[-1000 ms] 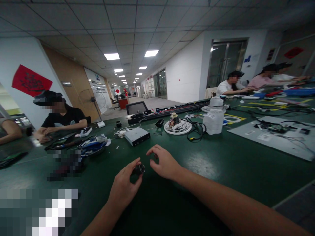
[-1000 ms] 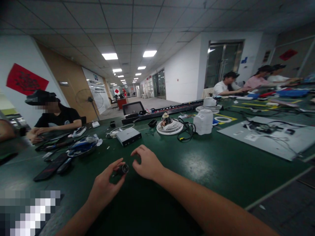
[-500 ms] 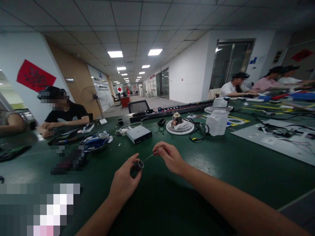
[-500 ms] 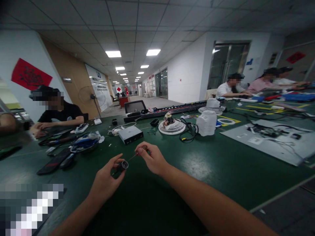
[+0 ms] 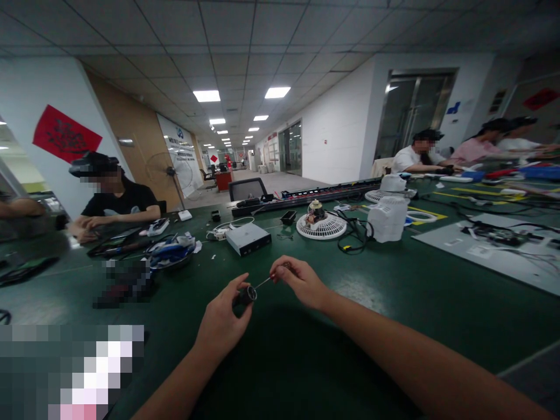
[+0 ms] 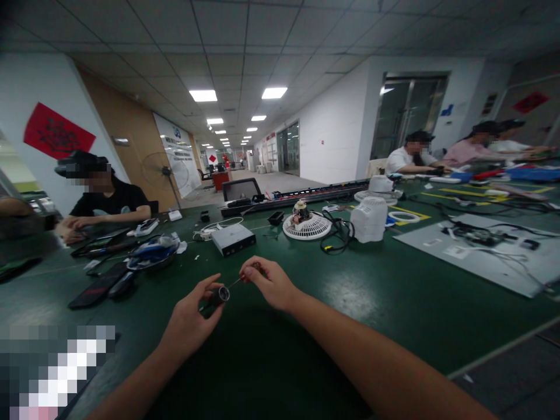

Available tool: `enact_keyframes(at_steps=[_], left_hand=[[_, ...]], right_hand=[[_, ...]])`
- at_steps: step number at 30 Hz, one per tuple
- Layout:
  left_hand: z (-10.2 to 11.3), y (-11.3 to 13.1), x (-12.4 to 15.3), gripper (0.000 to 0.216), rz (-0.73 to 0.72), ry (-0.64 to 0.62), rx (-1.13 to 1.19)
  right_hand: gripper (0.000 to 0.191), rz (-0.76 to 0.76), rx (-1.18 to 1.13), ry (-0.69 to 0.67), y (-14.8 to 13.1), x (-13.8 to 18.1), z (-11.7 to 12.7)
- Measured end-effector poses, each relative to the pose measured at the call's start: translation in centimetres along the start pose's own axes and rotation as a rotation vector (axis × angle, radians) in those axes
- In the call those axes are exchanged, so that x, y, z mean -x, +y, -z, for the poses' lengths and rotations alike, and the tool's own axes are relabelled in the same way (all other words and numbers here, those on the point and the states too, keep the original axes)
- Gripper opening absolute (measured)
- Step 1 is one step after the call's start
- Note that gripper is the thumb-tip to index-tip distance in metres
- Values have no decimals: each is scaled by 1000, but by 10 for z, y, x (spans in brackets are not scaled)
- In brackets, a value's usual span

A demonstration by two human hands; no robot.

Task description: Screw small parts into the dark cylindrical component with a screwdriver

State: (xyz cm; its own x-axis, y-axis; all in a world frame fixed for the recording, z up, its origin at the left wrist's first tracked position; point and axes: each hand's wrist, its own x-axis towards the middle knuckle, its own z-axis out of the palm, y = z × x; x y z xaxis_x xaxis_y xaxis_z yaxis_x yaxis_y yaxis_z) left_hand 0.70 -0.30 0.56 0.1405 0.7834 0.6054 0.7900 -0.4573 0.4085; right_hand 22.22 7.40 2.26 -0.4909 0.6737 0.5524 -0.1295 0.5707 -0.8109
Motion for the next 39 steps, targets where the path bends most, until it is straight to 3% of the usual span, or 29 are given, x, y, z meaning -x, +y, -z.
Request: enact_keyframes(at_steps=[8,13,16,21,25,36,39], left_hand=[[-1,1,0,58,0,4,9],[-1,-1,0,59,-2,-28,14],[-1,-2,0,58,10,-22,21],[-1,-3,-2,58,4,-32,44],[-1,-1,-2,57,8,-13,29],[-3,-8,-1,62,24,-63,25],[-4,-8,-1,59,36,-71,29]], right_hand=[[26,18,217,-43,-12,2,-2],[28,2,91,-52,-13,0,-2],[24,1,182,0,-12,-1,-2],[23,-15,174,-79,-14,-1,-3],[20,-21,204,-53,-15,0,-4],[17,63,381,-104,-22,1,-3],[14,111,442,-46,-20,2,-3]])
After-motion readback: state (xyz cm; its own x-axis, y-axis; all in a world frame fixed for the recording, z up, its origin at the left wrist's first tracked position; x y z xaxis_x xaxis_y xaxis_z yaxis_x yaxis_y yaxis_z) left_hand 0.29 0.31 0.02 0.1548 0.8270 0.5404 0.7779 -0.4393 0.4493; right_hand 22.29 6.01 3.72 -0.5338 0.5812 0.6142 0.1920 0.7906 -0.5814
